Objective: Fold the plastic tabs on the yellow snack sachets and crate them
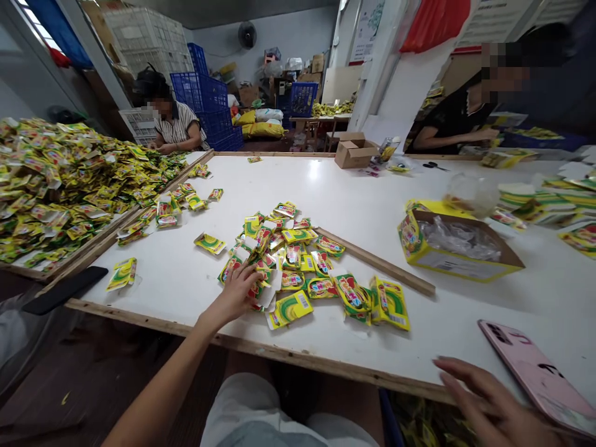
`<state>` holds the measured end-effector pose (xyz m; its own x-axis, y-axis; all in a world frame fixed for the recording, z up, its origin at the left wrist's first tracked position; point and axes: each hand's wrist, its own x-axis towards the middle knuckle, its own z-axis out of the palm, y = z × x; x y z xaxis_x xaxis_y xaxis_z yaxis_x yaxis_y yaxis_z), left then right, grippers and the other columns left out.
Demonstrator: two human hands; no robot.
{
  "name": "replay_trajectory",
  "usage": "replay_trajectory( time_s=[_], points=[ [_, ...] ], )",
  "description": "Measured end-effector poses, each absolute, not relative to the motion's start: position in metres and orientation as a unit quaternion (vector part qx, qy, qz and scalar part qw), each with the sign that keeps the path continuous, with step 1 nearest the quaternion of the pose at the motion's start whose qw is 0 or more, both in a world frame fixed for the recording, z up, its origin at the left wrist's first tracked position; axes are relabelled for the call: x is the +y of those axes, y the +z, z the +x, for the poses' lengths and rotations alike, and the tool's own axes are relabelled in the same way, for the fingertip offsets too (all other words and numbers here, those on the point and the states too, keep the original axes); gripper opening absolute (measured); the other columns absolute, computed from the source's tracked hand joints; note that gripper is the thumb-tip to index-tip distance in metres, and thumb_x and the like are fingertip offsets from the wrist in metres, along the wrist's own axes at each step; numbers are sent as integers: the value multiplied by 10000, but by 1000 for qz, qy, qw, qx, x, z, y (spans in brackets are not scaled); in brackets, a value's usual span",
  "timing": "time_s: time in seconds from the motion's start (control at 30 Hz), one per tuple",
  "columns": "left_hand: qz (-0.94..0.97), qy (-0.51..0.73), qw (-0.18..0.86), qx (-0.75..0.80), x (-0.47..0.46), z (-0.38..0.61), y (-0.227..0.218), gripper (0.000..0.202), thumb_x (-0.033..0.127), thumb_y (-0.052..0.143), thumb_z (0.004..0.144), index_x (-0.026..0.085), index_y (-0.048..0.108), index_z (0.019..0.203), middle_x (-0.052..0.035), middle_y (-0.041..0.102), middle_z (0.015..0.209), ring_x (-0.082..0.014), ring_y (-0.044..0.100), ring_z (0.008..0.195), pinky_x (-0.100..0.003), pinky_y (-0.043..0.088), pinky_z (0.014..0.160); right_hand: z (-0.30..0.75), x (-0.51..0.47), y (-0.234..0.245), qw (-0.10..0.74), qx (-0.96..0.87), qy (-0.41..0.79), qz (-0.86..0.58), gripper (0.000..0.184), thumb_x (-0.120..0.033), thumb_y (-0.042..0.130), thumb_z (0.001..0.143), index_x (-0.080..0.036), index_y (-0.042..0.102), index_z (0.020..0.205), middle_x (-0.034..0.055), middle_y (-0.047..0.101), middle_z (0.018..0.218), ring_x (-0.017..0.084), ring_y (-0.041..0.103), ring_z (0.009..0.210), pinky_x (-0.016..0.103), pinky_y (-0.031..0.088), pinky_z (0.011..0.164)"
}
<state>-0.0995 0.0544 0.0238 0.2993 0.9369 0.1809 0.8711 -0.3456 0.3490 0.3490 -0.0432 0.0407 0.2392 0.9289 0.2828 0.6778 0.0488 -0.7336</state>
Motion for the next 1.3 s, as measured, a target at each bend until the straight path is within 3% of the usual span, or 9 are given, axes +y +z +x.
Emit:
replay_trajectory(
  time_s=[0.1,0.2,0.37,0.47,0.63,0.83,1.0,1.17,1.3],
  points=[
    [810,196,98,544,58,-109,34,314,134,654,739,243,606,1029,-74,609,1210,-303,508,1183,-561,252,1085,293,-41,42,387,-636,212,-633,344,-602,586,734,-310,705,871,68,724,930,289,679,850,372,537,656],
    [760,301,135,560,49,-109,51,145,205,608,804,236,593,944,-44,665,974,-235,613,930,-424,436,940,251,-38,39,409,-646,256,-591,276,-512,580,802,-276,680,904,49,713,914,254,675,867,332,548,748],
    [593,526,363,490,15,-42,44,390,256,623,822,249,405,1146,0,657,898,-168,645,828,-285,502,764,202,-27,20,496,-601,347,-522,239,-395,587,853,-251,580,1044,88,654,1120,228,650,970,328,546,806],
    [543,545,476,425,3,11,17,334,272,607,843,236,404,1106,-15,656,922,-154,640,798,-263,499,729,181,-16,1,528,-580,387,-484,264,-363,603,851,-252,533,1080,83,637,1130,215,644,995,338,538,839],
    [579,495,466,449,0,34,-6,119,270,609,842,181,605,921,-36,649,872,-167,606,775,-262,476,708,183,-4,-15,507,-581,386,-506,300,-388,603,846,-238,550,1101,53,677,972,205,667,865,313,549,748],
    [576,525,443,443,6,29,-2,146,247,565,876,194,686,936,-78,683,1004,-229,596,1037,-355,438,946,190,9,-6,456,-660,356,-479,206,-385,544,885,-228,668,936,66,692,985,236,648,922,357,515,828],
    [508,578,478,423,8,38,-6,188,243,601,854,213,605,1040,-55,666,975,-202,627,936,-335,490,858,186,13,-12,530,-607,327,-494,242,-380,554,883,-219,615,1053,79,678,1002,224,647,924,359,526,804],
    [569,547,440,427,6,35,-1,104,252,602,859,174,671,868,-76,689,945,-211,629,955,-335,467,901,186,8,-8,498,-658,316,-467,155,-349,576,885,-228,666,916,63,678,969,221,620,940,364,491,845],
    [548,543,448,452,6,38,3,104,246,617,843,170,674,883,-65,692,913,-194,633,889,-300,480,831,183,7,1,501,-647,305,-487,165,-359,585,875,-217,662,906,57,677,919,209,619,866,334,495,785]
  ],
)
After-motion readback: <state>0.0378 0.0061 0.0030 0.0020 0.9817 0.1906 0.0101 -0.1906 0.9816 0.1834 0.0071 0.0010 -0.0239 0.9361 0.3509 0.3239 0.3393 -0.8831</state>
